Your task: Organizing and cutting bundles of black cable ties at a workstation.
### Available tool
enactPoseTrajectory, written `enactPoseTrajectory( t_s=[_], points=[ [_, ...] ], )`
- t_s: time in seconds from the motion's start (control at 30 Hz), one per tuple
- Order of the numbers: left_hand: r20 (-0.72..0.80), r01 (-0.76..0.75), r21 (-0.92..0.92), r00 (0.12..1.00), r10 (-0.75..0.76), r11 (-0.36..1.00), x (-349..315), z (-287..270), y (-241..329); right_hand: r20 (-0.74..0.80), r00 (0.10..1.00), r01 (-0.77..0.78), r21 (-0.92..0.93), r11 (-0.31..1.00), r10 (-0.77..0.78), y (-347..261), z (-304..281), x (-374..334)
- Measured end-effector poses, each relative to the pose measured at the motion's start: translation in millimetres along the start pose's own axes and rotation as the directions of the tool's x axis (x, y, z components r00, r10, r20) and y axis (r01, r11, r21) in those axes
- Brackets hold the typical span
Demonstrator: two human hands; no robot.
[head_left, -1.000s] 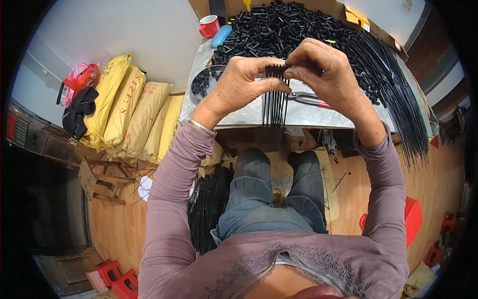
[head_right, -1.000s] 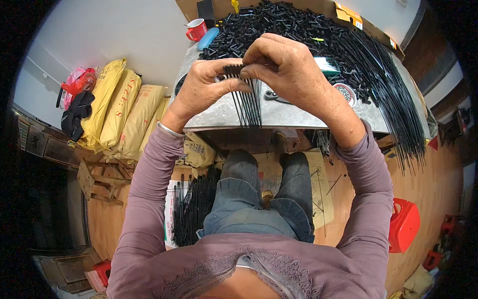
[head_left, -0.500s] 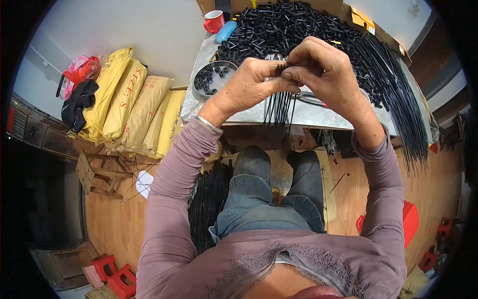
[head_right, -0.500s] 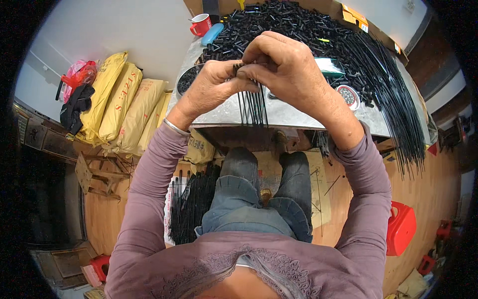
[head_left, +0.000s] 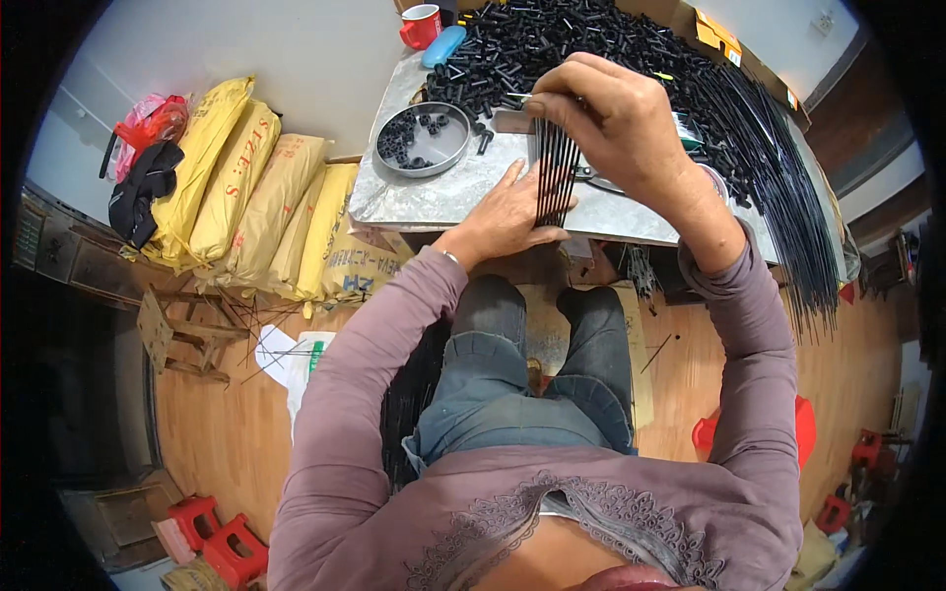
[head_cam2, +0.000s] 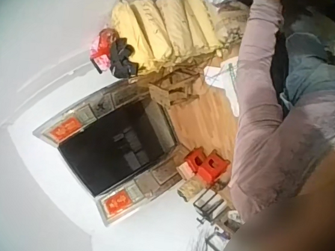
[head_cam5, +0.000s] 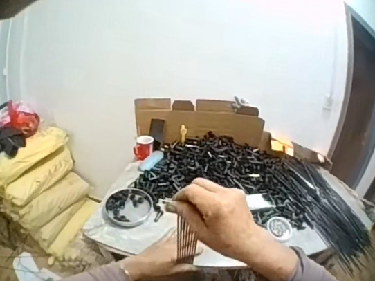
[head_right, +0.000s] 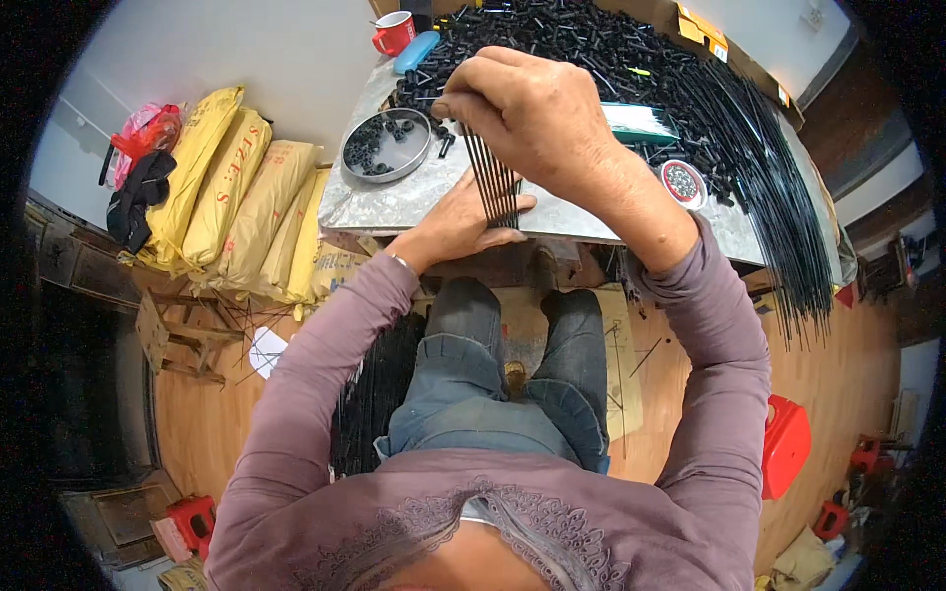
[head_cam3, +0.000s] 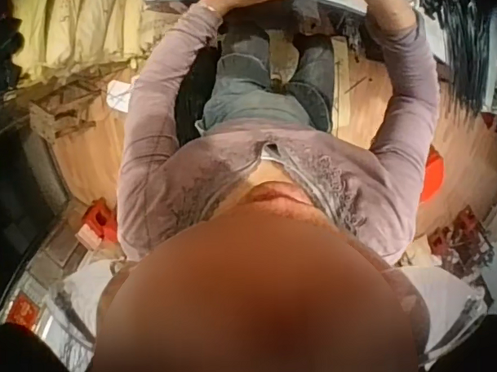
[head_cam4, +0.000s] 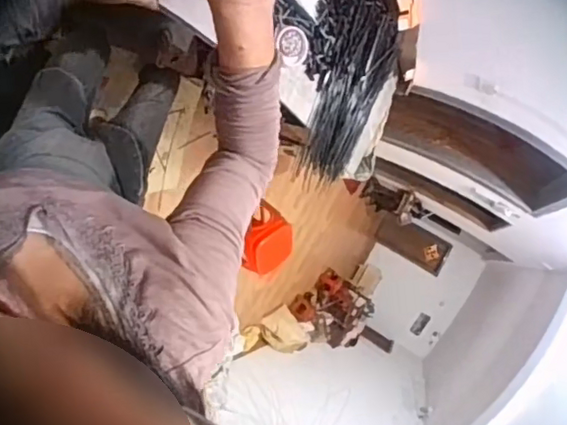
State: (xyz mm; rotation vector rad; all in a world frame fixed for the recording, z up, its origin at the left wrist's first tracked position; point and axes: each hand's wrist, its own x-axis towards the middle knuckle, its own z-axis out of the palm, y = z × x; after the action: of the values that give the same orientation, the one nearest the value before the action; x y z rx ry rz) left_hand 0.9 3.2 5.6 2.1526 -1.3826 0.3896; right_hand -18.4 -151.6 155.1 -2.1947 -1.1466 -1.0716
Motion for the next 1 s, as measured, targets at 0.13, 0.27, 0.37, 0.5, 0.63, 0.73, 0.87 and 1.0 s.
enactPoseTrajectory(
  t_s=[0.13,0.27,0.37,0.5,0.63,0.73,0.87,1.0],
  points=[
    [0.000,-0.011,0.011,1.000,0.011,1.000,-2,11,-11,0.344,0.925,-0.281,0.337,0.899,0.160,-3,-16,9],
    [-0.006,0.033,-0.013,0.999,-0.033,0.999,-1,21,-15,0.035,0.927,-0.343,0.481,0.807,0.374,62,-25,7],
    [-0.024,0.078,0.126,0.997,-0.076,0.989,-1,23,-13,0.087,0.694,-0.711,0.233,0.663,0.714,139,1,-23],
    [-0.033,0.159,0.139,0.987,-0.156,0.977,-2,26,-15,0.261,0.670,-0.711,-0.044,0.702,0.695,150,84,-64],
    [-0.003,0.188,0.111,0.982,-0.188,0.976,4,24,-14,0.297,0.709,-0.628,-0.148,0.764,0.640,147,112,-64],
    [0.029,0.189,0.074,0.981,-0.192,0.979,5,21,-15,0.281,0.664,-0.663,-0.210,0.719,0.693,156,100,-64],
    [0.049,0.157,0.053,0.986,-0.160,0.986,-6,19,-18,0.167,0.620,-0.689,-0.351,0.634,0.767,187,55,-92],
    [0.142,0.151,0.031,0.978,-0.154,0.988,-3,16,-6,0.182,0.523,-0.681,-0.498,0.537,0.833,203,-5,-116]
  ],
)
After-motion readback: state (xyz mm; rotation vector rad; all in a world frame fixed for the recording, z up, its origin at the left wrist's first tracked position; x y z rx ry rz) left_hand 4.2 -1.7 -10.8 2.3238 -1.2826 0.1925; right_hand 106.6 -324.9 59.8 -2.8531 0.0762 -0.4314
